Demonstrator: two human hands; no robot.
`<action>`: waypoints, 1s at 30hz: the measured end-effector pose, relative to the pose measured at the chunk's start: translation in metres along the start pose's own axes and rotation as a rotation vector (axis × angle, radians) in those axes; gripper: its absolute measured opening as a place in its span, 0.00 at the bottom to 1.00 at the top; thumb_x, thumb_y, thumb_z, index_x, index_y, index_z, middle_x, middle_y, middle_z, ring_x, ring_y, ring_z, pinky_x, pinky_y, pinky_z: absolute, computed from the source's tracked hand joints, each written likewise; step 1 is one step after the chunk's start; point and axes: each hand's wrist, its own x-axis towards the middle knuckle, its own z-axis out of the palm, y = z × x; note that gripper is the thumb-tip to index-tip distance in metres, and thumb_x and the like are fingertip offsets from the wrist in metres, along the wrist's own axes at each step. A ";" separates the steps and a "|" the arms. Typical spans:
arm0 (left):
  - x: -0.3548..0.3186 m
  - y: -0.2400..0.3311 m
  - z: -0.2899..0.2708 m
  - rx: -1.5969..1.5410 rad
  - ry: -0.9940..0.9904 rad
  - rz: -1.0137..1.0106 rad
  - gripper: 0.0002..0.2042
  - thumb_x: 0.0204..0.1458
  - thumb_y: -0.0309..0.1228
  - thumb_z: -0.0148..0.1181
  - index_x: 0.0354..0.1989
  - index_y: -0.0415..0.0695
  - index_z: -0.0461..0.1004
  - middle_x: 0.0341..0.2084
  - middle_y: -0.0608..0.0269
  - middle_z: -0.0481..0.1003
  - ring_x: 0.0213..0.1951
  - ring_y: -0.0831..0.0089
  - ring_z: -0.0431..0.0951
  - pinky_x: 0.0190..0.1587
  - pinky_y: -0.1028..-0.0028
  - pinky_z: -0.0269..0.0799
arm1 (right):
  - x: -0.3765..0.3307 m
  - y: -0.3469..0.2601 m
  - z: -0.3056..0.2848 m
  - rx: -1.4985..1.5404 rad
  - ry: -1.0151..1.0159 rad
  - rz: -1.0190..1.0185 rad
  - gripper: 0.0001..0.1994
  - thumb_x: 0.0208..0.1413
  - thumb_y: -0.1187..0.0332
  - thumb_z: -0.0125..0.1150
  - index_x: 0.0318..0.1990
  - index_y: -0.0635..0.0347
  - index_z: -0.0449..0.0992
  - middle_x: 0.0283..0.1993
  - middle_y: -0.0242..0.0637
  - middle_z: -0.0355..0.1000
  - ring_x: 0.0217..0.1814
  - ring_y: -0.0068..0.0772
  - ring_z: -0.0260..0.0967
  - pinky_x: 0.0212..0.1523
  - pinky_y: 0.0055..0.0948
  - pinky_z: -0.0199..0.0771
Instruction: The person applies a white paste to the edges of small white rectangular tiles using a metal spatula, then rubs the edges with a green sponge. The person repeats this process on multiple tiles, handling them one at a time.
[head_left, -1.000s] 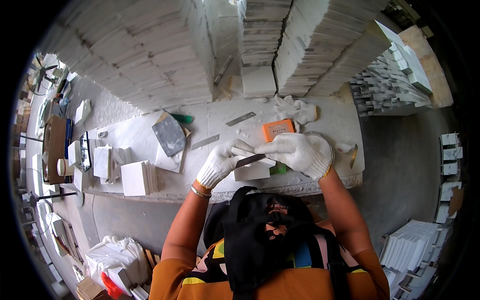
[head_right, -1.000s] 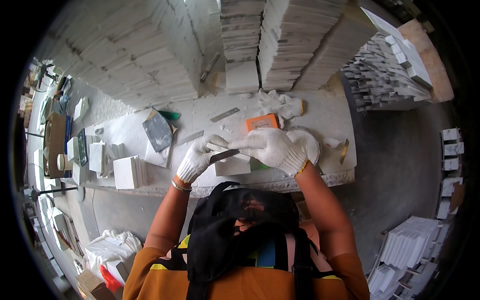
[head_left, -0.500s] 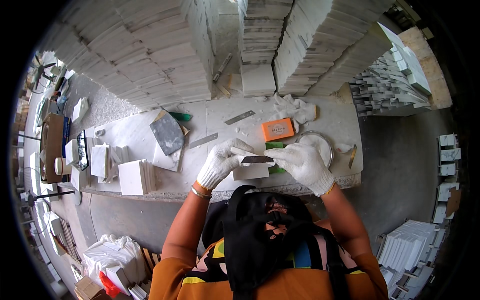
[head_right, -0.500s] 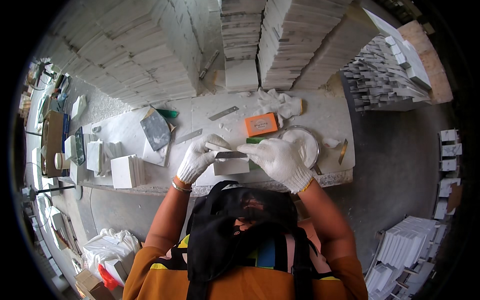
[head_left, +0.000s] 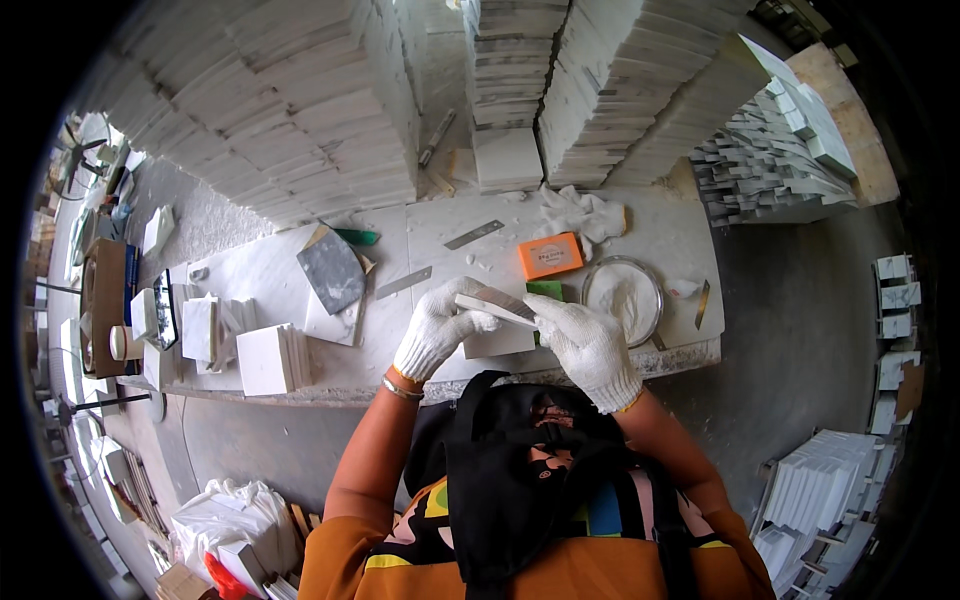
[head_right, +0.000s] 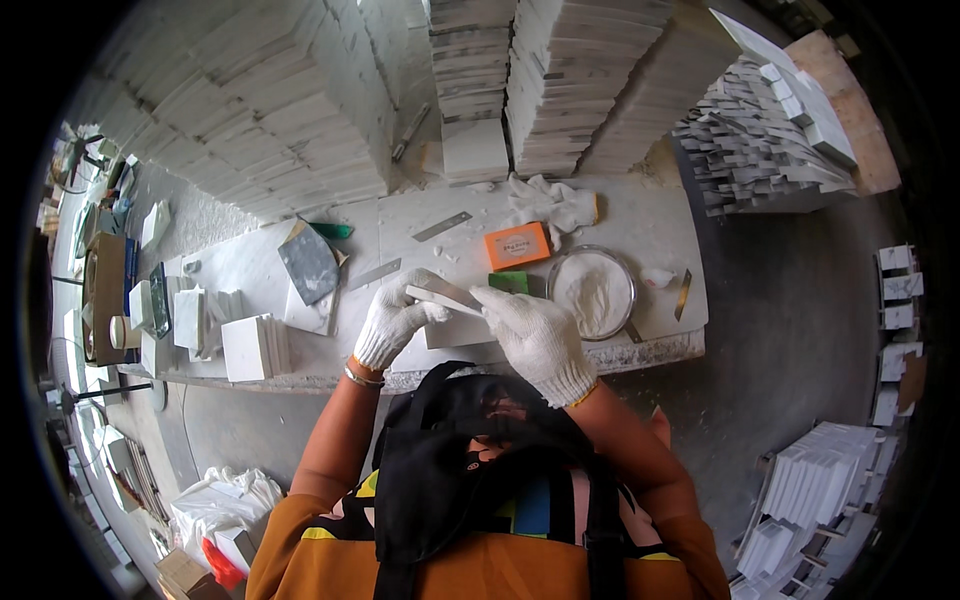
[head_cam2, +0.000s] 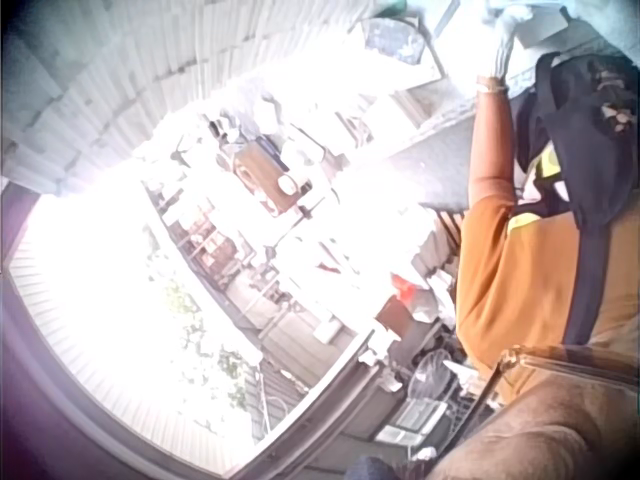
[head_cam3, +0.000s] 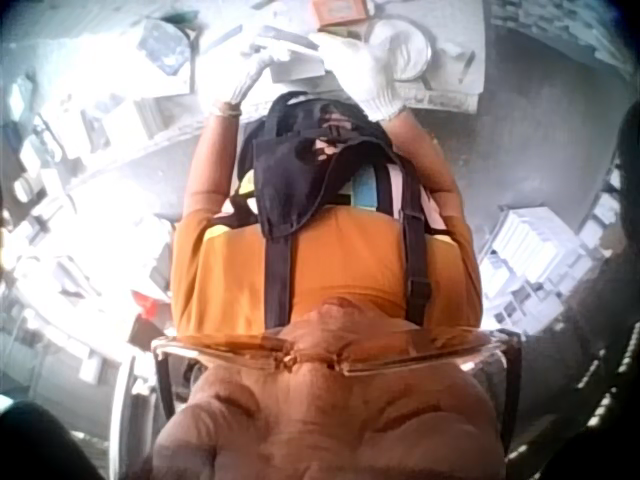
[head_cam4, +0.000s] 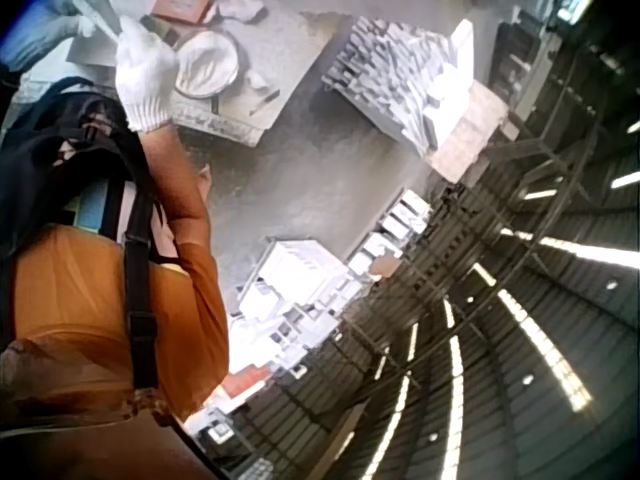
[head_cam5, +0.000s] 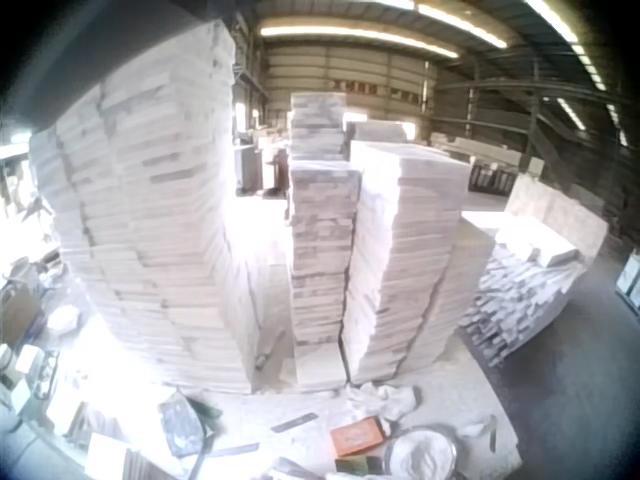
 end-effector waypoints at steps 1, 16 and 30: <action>0.000 -0.001 0.000 0.012 0.005 -0.002 0.16 0.48 0.36 0.75 0.41 0.40 0.80 0.37 0.67 0.80 0.40 0.78 0.77 0.45 0.74 0.73 | -0.001 -0.001 0.000 -0.005 0.020 -0.006 0.16 0.56 0.74 0.64 0.53 0.57 0.82 0.41 0.43 0.81 0.39 0.45 0.80 0.39 0.37 0.80; 0.002 -0.007 0.000 0.007 -0.016 0.106 0.15 0.49 0.33 0.73 0.40 0.38 0.79 0.38 0.64 0.80 0.40 0.77 0.78 0.45 0.74 0.74 | -0.013 -0.004 0.010 -0.084 0.092 0.038 0.17 0.58 0.74 0.64 0.55 0.58 0.80 0.37 0.46 0.81 0.35 0.47 0.80 0.36 0.39 0.80; 0.002 -0.011 -0.001 -0.039 -0.030 0.079 0.14 0.51 0.29 0.72 0.44 0.38 0.80 0.36 0.65 0.82 0.39 0.79 0.79 0.46 0.75 0.76 | -0.014 -0.017 0.009 -0.161 0.078 0.020 0.19 0.59 0.75 0.64 0.58 0.62 0.78 0.36 0.49 0.81 0.32 0.36 0.80 0.34 0.32 0.78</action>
